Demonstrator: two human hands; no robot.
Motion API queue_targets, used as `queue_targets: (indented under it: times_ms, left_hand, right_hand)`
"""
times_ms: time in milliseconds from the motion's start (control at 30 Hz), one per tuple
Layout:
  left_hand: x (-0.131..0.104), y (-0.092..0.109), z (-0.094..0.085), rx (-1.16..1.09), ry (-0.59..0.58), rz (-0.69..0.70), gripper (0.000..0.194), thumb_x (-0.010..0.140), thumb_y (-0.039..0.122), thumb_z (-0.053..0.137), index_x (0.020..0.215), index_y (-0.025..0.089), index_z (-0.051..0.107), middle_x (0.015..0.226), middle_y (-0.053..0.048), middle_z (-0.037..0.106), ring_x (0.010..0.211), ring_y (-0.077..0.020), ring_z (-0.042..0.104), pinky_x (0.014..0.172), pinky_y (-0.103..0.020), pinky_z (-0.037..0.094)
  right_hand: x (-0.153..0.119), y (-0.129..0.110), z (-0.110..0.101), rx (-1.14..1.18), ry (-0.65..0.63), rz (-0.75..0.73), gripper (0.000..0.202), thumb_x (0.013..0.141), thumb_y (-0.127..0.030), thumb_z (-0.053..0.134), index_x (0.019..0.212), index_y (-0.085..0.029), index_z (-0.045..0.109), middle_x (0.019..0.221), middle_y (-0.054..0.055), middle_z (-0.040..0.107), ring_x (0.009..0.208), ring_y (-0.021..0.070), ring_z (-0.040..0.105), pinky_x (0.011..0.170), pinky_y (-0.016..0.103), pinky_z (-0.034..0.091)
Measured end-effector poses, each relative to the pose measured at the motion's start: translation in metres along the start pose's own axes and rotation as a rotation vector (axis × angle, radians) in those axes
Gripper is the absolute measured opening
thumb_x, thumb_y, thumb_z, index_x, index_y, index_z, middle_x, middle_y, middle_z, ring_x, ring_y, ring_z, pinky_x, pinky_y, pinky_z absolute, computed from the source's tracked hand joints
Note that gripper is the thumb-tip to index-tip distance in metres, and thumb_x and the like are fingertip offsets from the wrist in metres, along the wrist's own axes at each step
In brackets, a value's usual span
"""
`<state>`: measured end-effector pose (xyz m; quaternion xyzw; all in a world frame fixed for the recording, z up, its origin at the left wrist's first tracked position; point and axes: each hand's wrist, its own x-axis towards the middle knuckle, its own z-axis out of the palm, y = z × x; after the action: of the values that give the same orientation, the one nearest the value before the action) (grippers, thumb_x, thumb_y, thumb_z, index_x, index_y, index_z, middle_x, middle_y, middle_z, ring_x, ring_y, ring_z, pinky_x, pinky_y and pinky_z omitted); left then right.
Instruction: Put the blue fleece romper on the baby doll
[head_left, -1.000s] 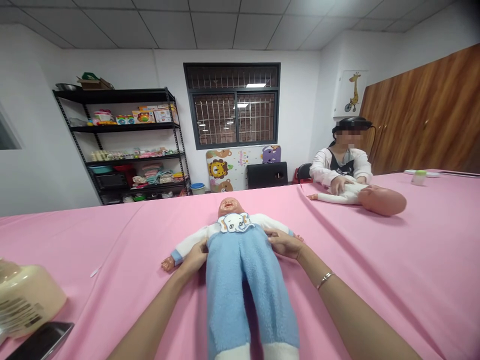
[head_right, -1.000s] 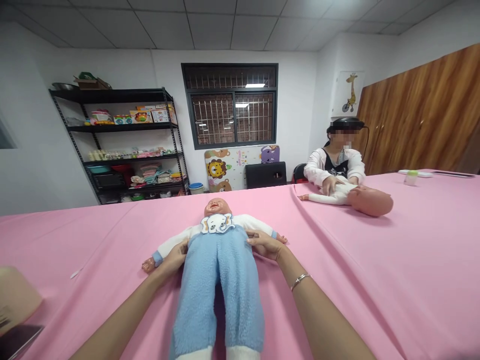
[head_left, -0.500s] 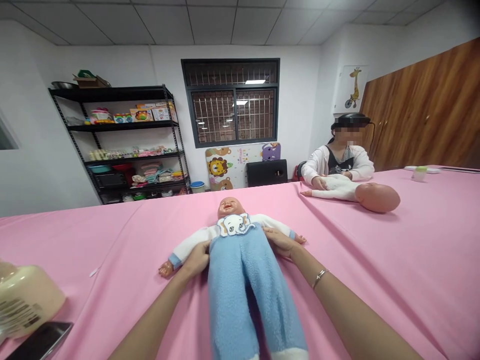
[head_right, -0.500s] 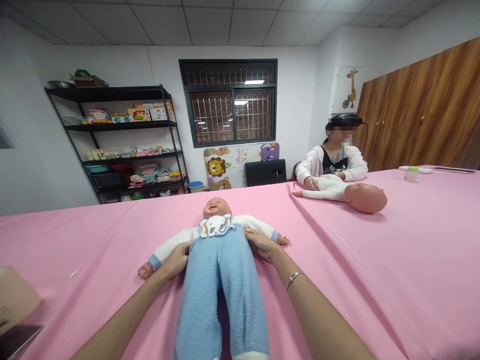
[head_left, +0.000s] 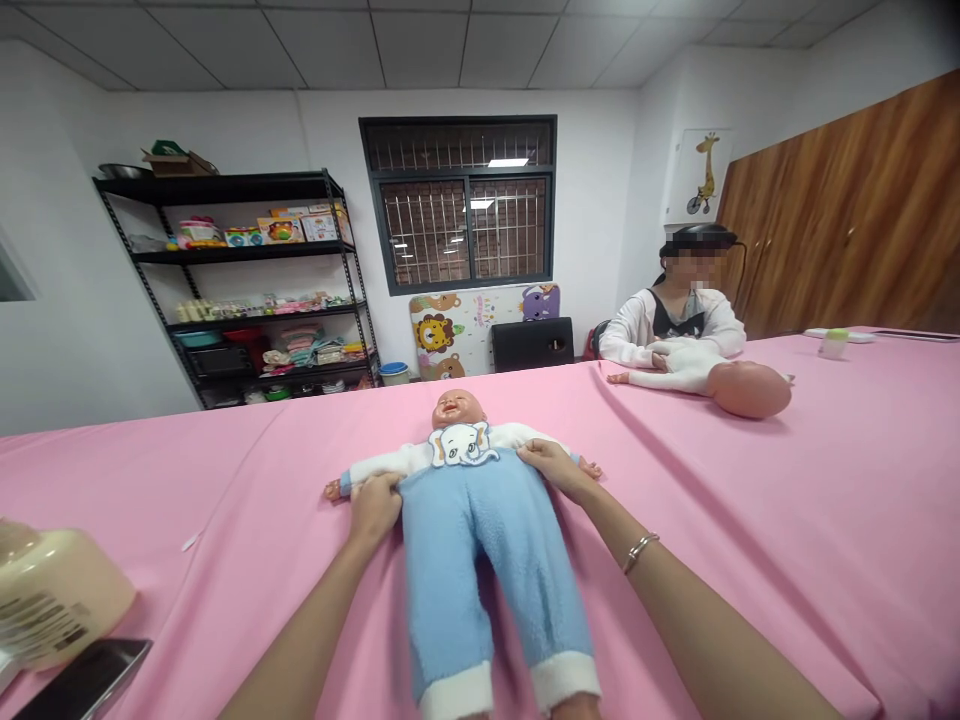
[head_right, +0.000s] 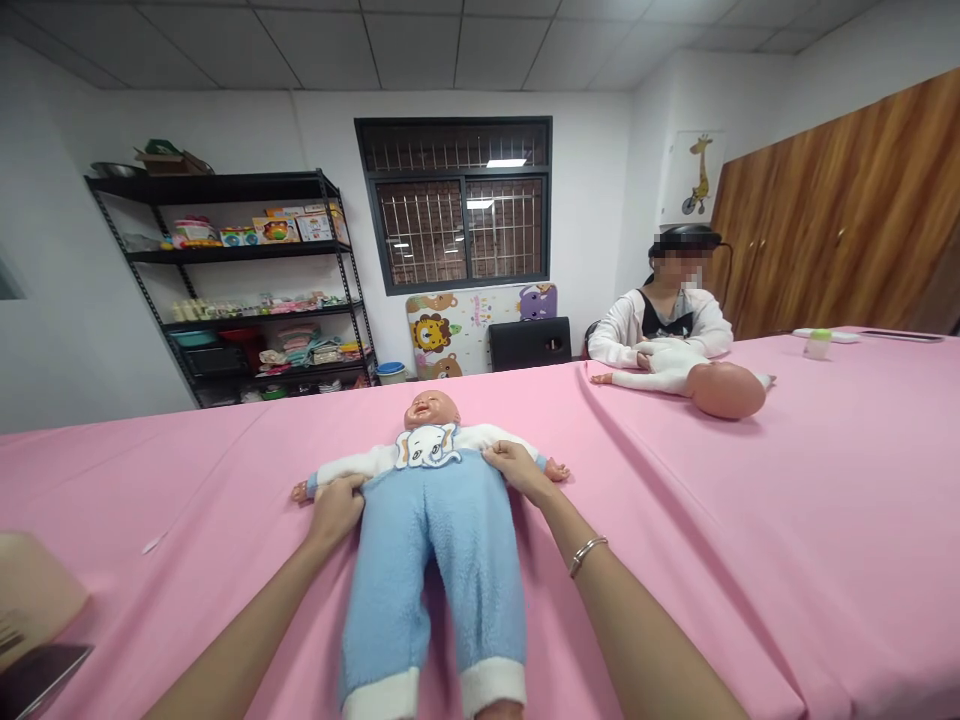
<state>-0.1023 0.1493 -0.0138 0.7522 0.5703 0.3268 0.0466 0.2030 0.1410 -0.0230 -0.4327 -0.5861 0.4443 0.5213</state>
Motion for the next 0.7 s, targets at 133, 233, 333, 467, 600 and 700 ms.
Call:
queue_targets:
  times_ms: [133, 233, 333, 467, 600, 700]
  left_hand:
    - [-0.002, -0.001, -0.002, -0.089, 0.089, -0.056, 0.024, 0.066, 0.012, 0.038, 0.068, 0.020, 0.060, 0.078, -0.003, 0.067, 0.081, -0.0239, 0.059, 0.076, -0.034, 0.039]
    - [-0.003, -0.002, 0.001, -0.291, 0.147, -0.051, 0.022, 0.071, 0.016, 0.038, 0.079, 0.019, 0.058, 0.083, -0.003, 0.065, 0.082, -0.0207, 0.059, 0.077, -0.031, 0.042]
    - [-0.003, 0.002, 0.005, -0.364, 0.150, -0.016, 0.017, 0.076, 0.021, 0.040, 0.083, 0.018, 0.055, 0.085, -0.004, 0.064, 0.083, -0.0204, 0.059, 0.078, -0.032, 0.043]
    - [-0.002, 0.007, 0.010, -0.389, 0.057, 0.026, 0.016, 0.080, 0.029, 0.043, 0.084, 0.019, 0.054, 0.086, -0.004, 0.063, 0.083, -0.0212, 0.059, 0.079, -0.034, 0.043]
    - [-0.001, 0.005, 0.012, -0.390, 0.056, 0.008, 0.016, 0.081, 0.030, 0.043, 0.083, 0.019, 0.053, 0.083, -0.004, 0.063, 0.080, -0.0209, 0.059, 0.076, -0.033, 0.043]
    - [0.000, 0.004, 0.012, -0.373, 0.060, 0.006, 0.016, 0.080, 0.030, 0.042, 0.083, 0.019, 0.053, 0.081, -0.003, 0.062, 0.079, -0.0209, 0.058, 0.075, -0.033, 0.043]
  right_hand:
    - [0.005, 0.007, 0.006, -0.325, 0.163, -0.164, 0.023, 0.070, -0.039, 0.056, 0.068, -0.017, 0.050, 0.063, -0.001, 0.051, 0.059, 0.0125, 0.044, 0.059, 0.028, 0.032]
    - [-0.002, -0.017, 0.025, -0.451, 0.328, -0.286, 0.017, 0.075, -0.036, 0.052, 0.070, -0.019, 0.051, 0.068, 0.002, 0.055, 0.063, 0.0146, 0.047, 0.062, 0.029, 0.034]
    - [-0.029, -0.069, 0.053, -0.521, 0.149, -0.416, 0.021, 0.076, -0.036, 0.055, 0.064, -0.020, 0.049, 0.063, 0.000, 0.053, 0.059, 0.0127, 0.045, 0.058, 0.027, 0.033]
    - [-0.085, -0.128, 0.091, -0.633, -0.479, -0.498, 0.021, 0.072, -0.037, 0.063, 0.065, -0.020, 0.053, 0.063, -0.004, 0.056, 0.057, 0.0089, 0.047, 0.054, 0.022, 0.033]
    - [-0.121, -0.118, 0.118, -0.909, -0.789, -0.818, 0.008, 0.076, -0.024, 0.060, 0.070, -0.020, 0.056, 0.066, -0.002, 0.059, 0.054, 0.0096, 0.045, 0.051, 0.023, 0.031]
    - [-0.129, -0.089, 0.129, -1.078, -0.795, -0.951, 0.019, 0.077, -0.007, 0.051, 0.062, -0.018, 0.052, 0.061, 0.000, 0.057, 0.052, 0.0115, 0.040, 0.049, 0.027, 0.029]
